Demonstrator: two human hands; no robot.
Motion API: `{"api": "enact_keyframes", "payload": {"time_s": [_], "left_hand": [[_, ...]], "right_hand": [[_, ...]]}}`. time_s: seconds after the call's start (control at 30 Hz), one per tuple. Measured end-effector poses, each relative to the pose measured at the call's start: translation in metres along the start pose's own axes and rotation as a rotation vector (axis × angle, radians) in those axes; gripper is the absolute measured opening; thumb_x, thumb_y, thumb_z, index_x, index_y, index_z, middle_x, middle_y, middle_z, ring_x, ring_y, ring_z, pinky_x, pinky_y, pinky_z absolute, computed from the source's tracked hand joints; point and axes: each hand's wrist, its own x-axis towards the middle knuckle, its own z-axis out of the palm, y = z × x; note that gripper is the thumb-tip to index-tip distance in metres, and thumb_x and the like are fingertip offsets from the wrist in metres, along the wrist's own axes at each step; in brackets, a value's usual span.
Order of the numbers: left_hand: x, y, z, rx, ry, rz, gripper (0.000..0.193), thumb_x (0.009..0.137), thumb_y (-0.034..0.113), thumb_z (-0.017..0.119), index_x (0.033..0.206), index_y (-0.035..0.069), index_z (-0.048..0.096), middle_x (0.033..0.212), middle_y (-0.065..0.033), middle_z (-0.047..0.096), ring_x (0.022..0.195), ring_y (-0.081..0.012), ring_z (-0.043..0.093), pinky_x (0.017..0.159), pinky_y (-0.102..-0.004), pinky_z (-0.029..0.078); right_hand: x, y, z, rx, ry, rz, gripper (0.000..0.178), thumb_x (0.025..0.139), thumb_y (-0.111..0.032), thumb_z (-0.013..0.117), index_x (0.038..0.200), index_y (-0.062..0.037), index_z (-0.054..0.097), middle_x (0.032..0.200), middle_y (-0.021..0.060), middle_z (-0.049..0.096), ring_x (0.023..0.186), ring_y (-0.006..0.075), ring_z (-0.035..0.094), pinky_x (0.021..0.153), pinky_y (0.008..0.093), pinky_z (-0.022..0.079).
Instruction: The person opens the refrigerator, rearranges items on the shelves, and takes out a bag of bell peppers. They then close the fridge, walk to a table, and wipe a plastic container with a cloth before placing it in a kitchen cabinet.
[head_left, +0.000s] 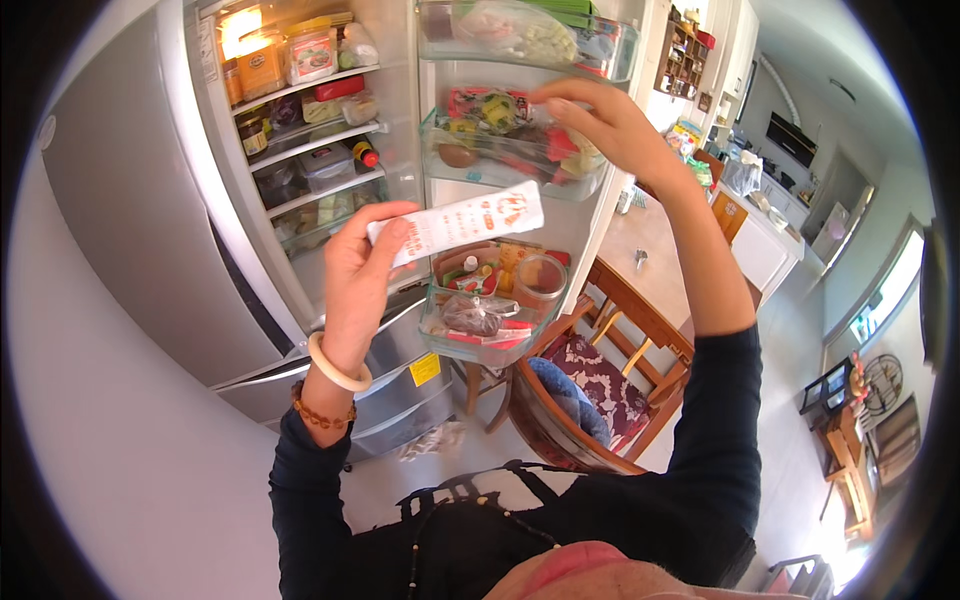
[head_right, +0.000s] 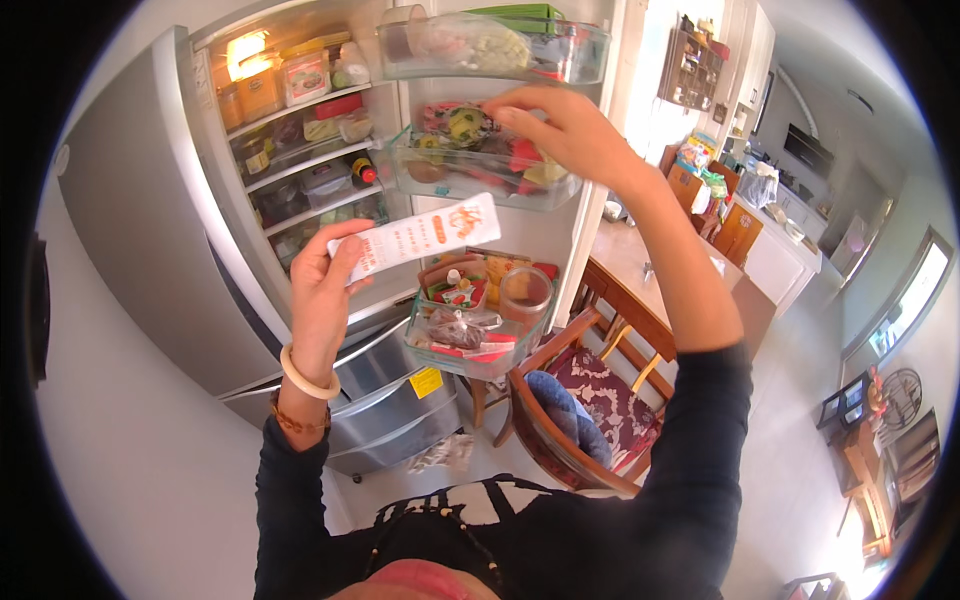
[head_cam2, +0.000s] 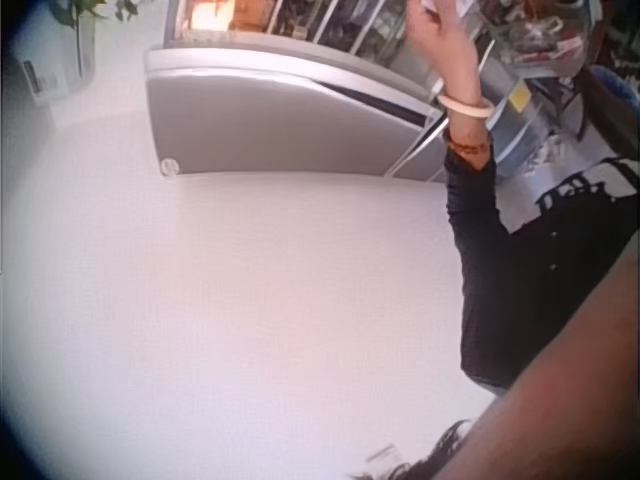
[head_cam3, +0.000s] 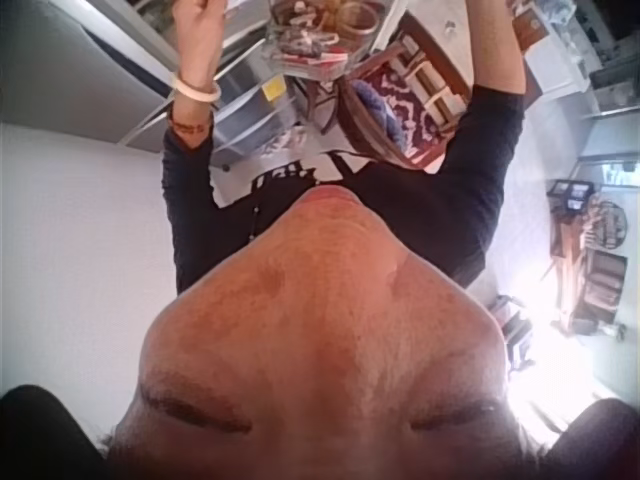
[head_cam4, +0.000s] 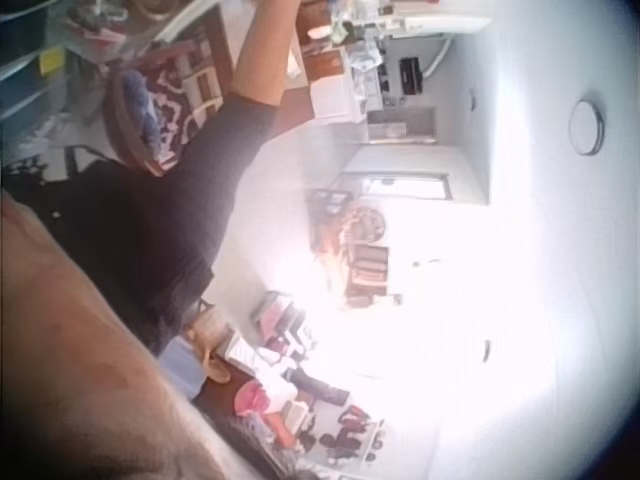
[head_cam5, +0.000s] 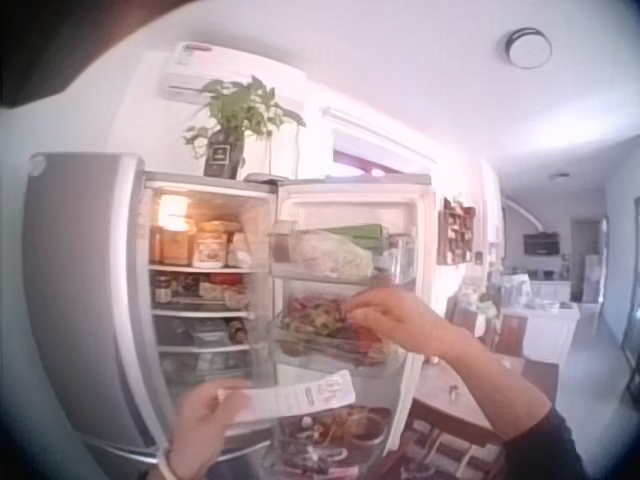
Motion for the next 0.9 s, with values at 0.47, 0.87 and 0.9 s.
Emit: {"api": "enact_keyframes", "payload": {"time_s": [0.47,0.87,0.9], "left_hand": [[-0.005,-0.026,0.040,-0.027,-0.173,0.202,0.044,0.101,0.017,0.056,0.141,0.002,0.043,0.129,-0.0081,0.053,0.104,-0.0129,0.058,0.085,-0.0266,0.048],[-0.076,-0.084,-0.055,0.170,0.013,-0.061,0.026,0.099,0.011,0.057,0.124,0.004,0.059,0.109,-0.0030,0.064,0.098,-0.0090,0.059,0.084,-0.0240,0.048],[-0.080,-0.086,-0.071,0.214,0.067,-0.053,0.026,0.098,0.011,0.058,0.123,0.005,0.060,0.109,-0.0025,0.062,0.096,-0.0080,0.058,0.081,-0.0243,0.048]], "right_hand": [[-0.044,0.035,0.007,-0.558,0.574,0.168,0.026,0.092,-0.013,0.064,0.118,-0.0120,0.068,0.092,0.0131,0.073,0.079,0.0267,0.072,0.068,0.0352,0.054],[0.005,0.050,-0.005,-0.555,0.131,0.085,0.023,0.092,-0.005,0.058,0.112,0.0008,0.065,0.114,0.0162,0.066,0.098,0.0355,0.064,0.086,0.0366,0.051],[-0.012,0.044,0.000,-0.458,0.225,0.061,0.021,0.092,-0.005,0.057,0.112,-0.0002,0.065,0.111,0.0145,0.067,0.094,0.0329,0.065,0.084,0.0349,0.051]]}}
